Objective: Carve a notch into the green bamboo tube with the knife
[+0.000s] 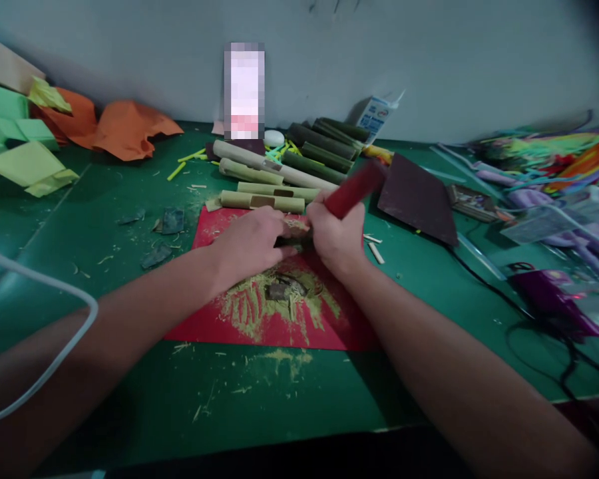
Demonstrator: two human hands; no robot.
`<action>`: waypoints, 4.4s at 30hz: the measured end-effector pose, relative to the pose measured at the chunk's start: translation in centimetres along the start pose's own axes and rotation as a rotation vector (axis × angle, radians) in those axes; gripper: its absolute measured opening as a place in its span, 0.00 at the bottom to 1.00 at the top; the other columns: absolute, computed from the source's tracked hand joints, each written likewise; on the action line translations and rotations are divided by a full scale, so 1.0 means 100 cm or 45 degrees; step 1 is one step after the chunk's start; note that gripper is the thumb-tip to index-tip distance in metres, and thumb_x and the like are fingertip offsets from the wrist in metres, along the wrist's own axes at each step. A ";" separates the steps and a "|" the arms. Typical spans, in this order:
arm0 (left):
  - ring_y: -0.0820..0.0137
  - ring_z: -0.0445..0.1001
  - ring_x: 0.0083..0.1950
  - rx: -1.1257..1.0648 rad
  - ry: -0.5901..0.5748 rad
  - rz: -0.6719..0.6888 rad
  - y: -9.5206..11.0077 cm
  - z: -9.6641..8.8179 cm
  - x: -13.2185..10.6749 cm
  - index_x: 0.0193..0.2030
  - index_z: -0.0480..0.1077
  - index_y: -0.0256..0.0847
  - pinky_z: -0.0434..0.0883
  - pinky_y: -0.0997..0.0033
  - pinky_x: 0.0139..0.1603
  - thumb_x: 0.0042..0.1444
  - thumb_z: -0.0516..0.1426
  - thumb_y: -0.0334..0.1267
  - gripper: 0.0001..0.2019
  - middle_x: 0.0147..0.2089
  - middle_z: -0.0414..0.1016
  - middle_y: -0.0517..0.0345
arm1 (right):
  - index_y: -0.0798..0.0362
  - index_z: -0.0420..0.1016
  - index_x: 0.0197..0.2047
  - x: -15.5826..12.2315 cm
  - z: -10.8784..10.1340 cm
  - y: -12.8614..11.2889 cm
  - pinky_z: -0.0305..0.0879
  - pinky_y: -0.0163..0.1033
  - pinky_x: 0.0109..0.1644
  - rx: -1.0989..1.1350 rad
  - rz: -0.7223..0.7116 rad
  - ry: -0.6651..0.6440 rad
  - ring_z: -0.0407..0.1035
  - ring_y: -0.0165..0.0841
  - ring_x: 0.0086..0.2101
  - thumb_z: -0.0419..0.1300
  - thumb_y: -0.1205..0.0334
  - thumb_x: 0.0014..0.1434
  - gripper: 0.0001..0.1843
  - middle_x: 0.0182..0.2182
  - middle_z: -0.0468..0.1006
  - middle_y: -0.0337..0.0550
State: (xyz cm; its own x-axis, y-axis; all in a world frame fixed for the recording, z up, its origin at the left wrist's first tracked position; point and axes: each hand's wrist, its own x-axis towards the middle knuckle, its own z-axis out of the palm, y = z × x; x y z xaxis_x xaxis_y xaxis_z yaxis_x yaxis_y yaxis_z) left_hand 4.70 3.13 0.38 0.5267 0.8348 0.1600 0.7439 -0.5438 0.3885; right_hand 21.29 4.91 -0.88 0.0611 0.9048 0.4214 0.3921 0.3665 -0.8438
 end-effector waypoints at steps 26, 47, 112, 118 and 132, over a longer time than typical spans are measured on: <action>0.59 0.75 0.49 0.025 0.095 0.062 -0.007 0.005 0.001 0.47 0.81 0.41 0.72 0.57 0.52 0.62 0.63 0.42 0.11 0.44 0.79 0.50 | 0.48 0.55 0.18 0.006 0.002 0.003 0.49 0.37 0.25 -0.019 0.029 -0.050 0.51 0.27 0.24 0.59 0.64 0.49 0.15 0.18 0.56 0.33; 0.60 0.75 0.46 -0.017 0.105 -0.011 -0.011 0.004 0.004 0.43 0.82 0.42 0.73 0.58 0.48 0.59 0.65 0.42 0.09 0.40 0.77 0.52 | 0.48 0.60 0.18 0.006 -0.002 -0.007 0.55 0.37 0.26 0.133 0.162 -0.059 0.57 0.28 0.23 0.57 0.64 0.47 0.11 0.17 0.62 0.34; 0.59 0.74 0.46 -0.047 0.127 -0.017 -0.012 0.005 0.004 0.40 0.81 0.41 0.73 0.58 0.49 0.58 0.65 0.42 0.08 0.39 0.76 0.52 | 0.49 0.60 0.19 0.008 0.002 -0.006 0.55 0.37 0.29 0.046 0.190 -0.069 0.56 0.28 0.26 0.59 0.66 0.50 0.12 0.20 0.62 0.34; 0.61 0.75 0.45 -0.086 0.107 0.004 -0.014 0.004 0.005 0.44 0.82 0.42 0.73 0.59 0.47 0.59 0.65 0.42 0.09 0.39 0.76 0.52 | 0.48 0.56 0.18 0.008 0.004 -0.009 0.51 0.38 0.28 0.013 0.195 -0.115 0.53 0.28 0.25 0.59 0.68 0.49 0.16 0.19 0.59 0.33; 0.61 0.75 0.45 -0.081 0.130 -0.011 -0.020 0.007 0.007 0.38 0.80 0.41 0.72 0.60 0.46 0.57 0.67 0.44 0.09 0.40 0.78 0.53 | 0.49 0.61 0.20 0.007 0.000 -0.008 0.55 0.37 0.29 0.047 0.180 -0.060 0.57 0.28 0.26 0.59 0.64 0.52 0.12 0.20 0.62 0.34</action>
State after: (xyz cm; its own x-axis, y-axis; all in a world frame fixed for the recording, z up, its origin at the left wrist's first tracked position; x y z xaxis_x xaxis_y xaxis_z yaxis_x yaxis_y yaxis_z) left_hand 3.90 4.76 -0.88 0.4731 0.8457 0.2468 0.7189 -0.5325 0.4467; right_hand 21.01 5.22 0.06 0.0695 0.9568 0.2822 0.3488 0.2417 -0.9055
